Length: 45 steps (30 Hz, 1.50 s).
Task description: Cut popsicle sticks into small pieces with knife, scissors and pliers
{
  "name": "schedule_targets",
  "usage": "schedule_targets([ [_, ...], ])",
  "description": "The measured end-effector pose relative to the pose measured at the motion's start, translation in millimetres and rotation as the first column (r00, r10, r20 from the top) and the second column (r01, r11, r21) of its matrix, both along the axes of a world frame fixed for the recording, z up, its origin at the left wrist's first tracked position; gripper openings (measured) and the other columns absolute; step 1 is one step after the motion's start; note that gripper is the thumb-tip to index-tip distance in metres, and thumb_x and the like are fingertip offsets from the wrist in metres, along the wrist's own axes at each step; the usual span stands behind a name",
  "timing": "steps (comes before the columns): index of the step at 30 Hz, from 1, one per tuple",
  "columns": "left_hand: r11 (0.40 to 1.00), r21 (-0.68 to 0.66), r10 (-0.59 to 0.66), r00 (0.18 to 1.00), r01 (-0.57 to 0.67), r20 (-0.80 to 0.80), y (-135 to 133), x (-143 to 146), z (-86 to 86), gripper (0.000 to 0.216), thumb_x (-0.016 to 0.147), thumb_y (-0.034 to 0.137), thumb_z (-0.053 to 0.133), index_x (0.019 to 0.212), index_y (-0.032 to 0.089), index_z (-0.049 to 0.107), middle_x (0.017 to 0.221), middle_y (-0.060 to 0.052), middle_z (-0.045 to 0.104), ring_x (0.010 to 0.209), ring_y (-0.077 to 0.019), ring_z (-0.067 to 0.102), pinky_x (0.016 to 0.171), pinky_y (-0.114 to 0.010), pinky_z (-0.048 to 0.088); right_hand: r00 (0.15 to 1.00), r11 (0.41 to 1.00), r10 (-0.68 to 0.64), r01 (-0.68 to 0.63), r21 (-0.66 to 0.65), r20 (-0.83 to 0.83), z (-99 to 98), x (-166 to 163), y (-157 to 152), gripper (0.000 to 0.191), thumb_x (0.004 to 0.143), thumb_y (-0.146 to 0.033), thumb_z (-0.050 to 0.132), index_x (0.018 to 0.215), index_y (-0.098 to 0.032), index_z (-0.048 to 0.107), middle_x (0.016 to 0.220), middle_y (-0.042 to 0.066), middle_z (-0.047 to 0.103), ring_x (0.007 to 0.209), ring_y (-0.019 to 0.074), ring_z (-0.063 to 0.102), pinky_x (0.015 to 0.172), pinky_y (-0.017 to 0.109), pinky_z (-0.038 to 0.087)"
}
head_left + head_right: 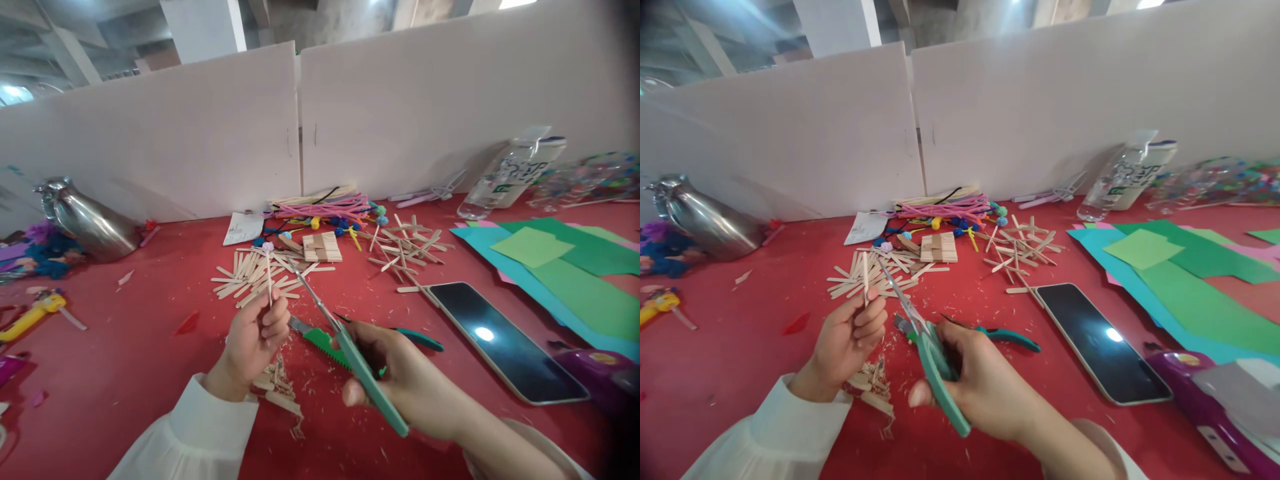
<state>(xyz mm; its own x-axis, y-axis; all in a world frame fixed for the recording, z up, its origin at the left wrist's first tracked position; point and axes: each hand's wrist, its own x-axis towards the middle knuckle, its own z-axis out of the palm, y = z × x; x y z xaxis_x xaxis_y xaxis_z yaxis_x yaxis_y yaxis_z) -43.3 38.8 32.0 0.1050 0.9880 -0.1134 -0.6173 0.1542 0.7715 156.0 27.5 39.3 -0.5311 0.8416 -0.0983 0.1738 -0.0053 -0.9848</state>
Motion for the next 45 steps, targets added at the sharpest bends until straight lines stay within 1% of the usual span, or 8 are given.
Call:
schedule_targets([
  [4, 0.982, 0.130, 0.162, 0.959, -0.135, -0.232, 2, 4, -4.0, 0.020, 0.076, 0.029, 0.065, 0.075, 0.018, 0.048, 0.058, 0.006, 0.046, 0.043, -0.0046, 0.033, 0.042, -0.015, 0.031, 0.993, 0.995, -0.101, 0.101, -0.014, -0.052, -0.3, -1, 1, 0.047, 0.051, -0.047, 0.082, 0.070, -0.022, 0.047, 0.061, -0.006, 0.041, 0.055, 0.0107, 0.033, 0.048, 0.024, 0.032],
  [9, 0.965, 0.246, 0.186, 0.900, -0.092, -0.395, 0, 9, -16.6, 0.016, 0.072, 0.027, 0.071, 0.076, 0.018, 0.059, 0.082, -0.003, 0.061, 0.063, -0.0116, 0.053, 0.059, -0.023, 0.045, 0.923, 0.940, -0.310, 0.261, -0.218, -0.230, -9.7, 0, 14, 0.044, 0.060, -0.060, 0.071, 0.065, -0.020, 0.054, 0.058, -0.001, 0.054, 0.054, 0.0126, 0.049, 0.050, 0.025, 0.039],
  [16, 0.863, 0.502, 0.354, 0.652, 0.048, -0.671, -10, 15, -24.8, 0.018, 0.079, 0.012, 0.058, 0.066, 0.022, 0.066, 0.102, -0.006, 0.056, 0.100, -0.0208, 0.053, 0.083, -0.030, 0.042, 0.914, 0.910, -0.217, 0.063, -0.409, -0.342, -13.6, -11, 4, 0.034, 0.057, -0.042, 0.079, 0.074, -0.019, 0.060, 0.068, 0.001, 0.065, 0.058, 0.0129, 0.058, 0.057, 0.025, 0.044],
  [20, 0.838, 0.541, 0.378, 0.642, 0.069, -0.667, -12, 18, -25.9, 0.022, 0.079, 0.008, 0.055, 0.068, 0.023, 0.067, 0.097, -0.006, 0.056, 0.098, -0.0207, 0.053, 0.082, -0.031, 0.043, 0.927, 0.913, -0.170, 0.021, -0.408, -0.333, -13.9, -22, -6, 0.036, 0.049, -0.028, 0.083, 0.073, -0.018, 0.059, 0.066, -0.004, 0.058, 0.058, 0.0084, 0.049, 0.056, 0.021, 0.038],
  [27, 0.950, 0.311, 0.200, 0.729, 0.018, -0.654, -20, 25, -19.8, 0.024, 0.087, 0.030, 0.053, 0.109, 0.024, 0.061, 0.102, -0.007, 0.061, 0.089, -0.0202, 0.059, 0.077, -0.029, 0.046, 0.916, 0.943, -0.239, 0.140, -0.303, -0.321, -15.3, -21, -1, 0.025, 0.058, -0.028, 0.074, 0.069, -0.019, 0.053, 0.060, -0.006, 0.050, 0.053, 0.0074, 0.041, 0.052, 0.021, 0.034],
  [33, 0.958, 0.168, -0.046, 0.707, 0.230, -0.705, -23, 30, -18.2, 0.020, 0.080, 0.034, 0.063, 0.091, 0.018, 0.062, 0.076, -0.002, 0.060, 0.067, -0.0152, 0.056, 0.062, -0.025, 0.045, 0.879, 0.928, -0.360, 0.303, -0.216, -0.312, -19.7, -18, 8, 0.035, 0.057, -0.039, 0.075, 0.071, -0.021, 0.048, 0.063, -0.005, 0.052, 0.058, 0.0115, 0.047, 0.057, 0.025, 0.039],
  [40, 0.986, 0.167, 0.105, 0.745, 0.009, -0.658, -10, 9, -6.5, 0.013, 0.078, 0.028, 0.052, 0.069, 0.018, 0.052, 0.052, 0.005, 0.050, 0.045, -0.0095, 0.047, 0.046, -0.020, 0.038, 0.978, 0.983, -0.145, 0.126, -0.133, -0.151, -10.5, -4, 3, 0.043, 0.068, -0.058, 0.066, 0.069, -0.020, 0.046, 0.057, -0.006, 0.044, 0.053, 0.0102, 0.042, 0.052, 0.025, 0.033],
  [45, 0.966, 0.194, 0.258, 0.733, -0.173, -0.630, -1, -15, -1.0, 0.018, 0.080, 0.026, 0.049, 0.064, 0.020, 0.041, 0.049, 0.008, 0.040, 0.036, -0.0051, 0.029, 0.037, -0.017, 0.021, 0.978, 0.982, 0.139, -0.115, -0.150, 0.158, -7.4, 13, 1, 0.033, 0.072, -0.045, 0.068, 0.070, -0.018, 0.049, 0.061, -0.006, 0.040, 0.055, 0.0092, 0.034, 0.048, 0.023, 0.027],
])
